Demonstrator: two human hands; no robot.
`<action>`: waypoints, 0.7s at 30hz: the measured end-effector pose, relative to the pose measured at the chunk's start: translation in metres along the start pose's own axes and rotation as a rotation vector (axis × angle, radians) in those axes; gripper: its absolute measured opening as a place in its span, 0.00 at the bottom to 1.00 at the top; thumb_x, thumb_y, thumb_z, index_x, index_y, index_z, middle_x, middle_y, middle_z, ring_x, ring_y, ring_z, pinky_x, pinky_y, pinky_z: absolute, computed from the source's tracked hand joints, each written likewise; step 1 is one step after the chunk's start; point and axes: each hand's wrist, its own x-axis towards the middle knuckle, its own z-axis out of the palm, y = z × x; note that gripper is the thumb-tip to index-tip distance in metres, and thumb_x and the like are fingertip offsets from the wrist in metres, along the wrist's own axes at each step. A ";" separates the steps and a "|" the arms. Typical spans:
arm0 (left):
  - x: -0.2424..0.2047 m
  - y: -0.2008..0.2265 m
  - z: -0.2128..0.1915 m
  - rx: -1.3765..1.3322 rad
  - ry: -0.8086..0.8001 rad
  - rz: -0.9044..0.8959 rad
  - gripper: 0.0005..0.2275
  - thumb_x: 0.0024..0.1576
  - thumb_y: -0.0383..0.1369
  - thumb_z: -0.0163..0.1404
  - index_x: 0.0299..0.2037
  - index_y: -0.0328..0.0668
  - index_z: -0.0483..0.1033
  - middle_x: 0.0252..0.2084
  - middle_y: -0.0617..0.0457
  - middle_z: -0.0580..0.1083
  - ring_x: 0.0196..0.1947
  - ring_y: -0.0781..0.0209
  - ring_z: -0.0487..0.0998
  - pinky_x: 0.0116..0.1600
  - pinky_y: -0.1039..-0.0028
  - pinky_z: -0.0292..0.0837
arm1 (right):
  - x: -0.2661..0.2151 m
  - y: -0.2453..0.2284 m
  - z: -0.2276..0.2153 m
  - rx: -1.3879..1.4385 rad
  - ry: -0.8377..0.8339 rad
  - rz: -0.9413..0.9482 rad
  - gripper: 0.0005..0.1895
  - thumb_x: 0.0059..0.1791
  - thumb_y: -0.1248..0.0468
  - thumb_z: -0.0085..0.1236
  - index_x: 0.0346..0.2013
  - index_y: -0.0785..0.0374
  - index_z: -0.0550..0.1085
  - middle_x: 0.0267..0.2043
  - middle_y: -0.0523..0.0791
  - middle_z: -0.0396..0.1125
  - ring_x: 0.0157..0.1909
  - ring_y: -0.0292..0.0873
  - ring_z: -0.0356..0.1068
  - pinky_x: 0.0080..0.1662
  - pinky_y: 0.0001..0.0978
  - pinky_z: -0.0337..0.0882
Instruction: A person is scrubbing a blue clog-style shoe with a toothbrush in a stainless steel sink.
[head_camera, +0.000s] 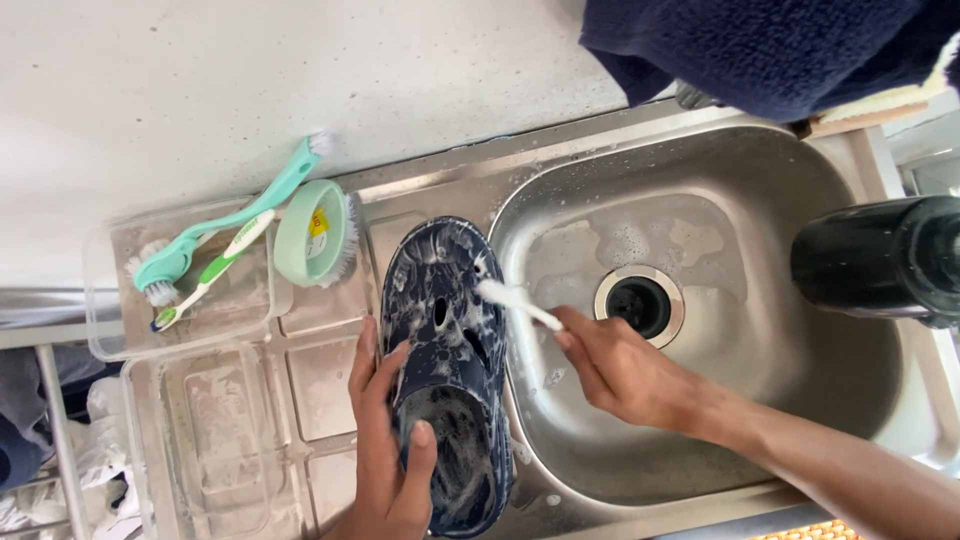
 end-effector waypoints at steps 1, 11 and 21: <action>-0.001 -0.002 -0.002 -0.029 -0.053 0.058 0.27 0.67 0.45 0.34 0.72 0.36 0.50 0.80 0.39 0.45 0.82 0.44 0.37 0.81 0.49 0.37 | 0.001 0.000 0.002 -0.015 -0.034 0.095 0.17 0.58 0.63 0.31 0.58 0.70 0.60 0.15 0.40 0.52 0.12 0.36 0.47 0.19 0.35 0.50; 0.006 -0.021 -0.005 0.140 0.100 0.262 0.20 0.67 0.43 0.39 0.56 0.34 0.76 0.51 0.42 0.68 0.66 0.42 0.70 0.76 0.48 0.64 | 0.003 0.010 -0.001 -0.011 0.049 0.026 0.27 0.55 0.71 0.33 0.71 0.75 0.55 0.17 0.42 0.55 0.13 0.36 0.51 0.18 0.32 0.51; 0.014 -0.011 -0.010 0.397 0.226 0.513 0.11 0.54 0.41 0.51 0.29 0.43 0.81 0.25 0.51 0.75 0.28 0.56 0.75 0.57 0.48 0.76 | -0.001 0.005 -0.013 -0.150 0.100 0.016 0.16 0.50 0.75 0.46 0.50 0.74 0.76 0.28 0.47 0.76 0.17 0.39 0.61 0.21 0.37 0.57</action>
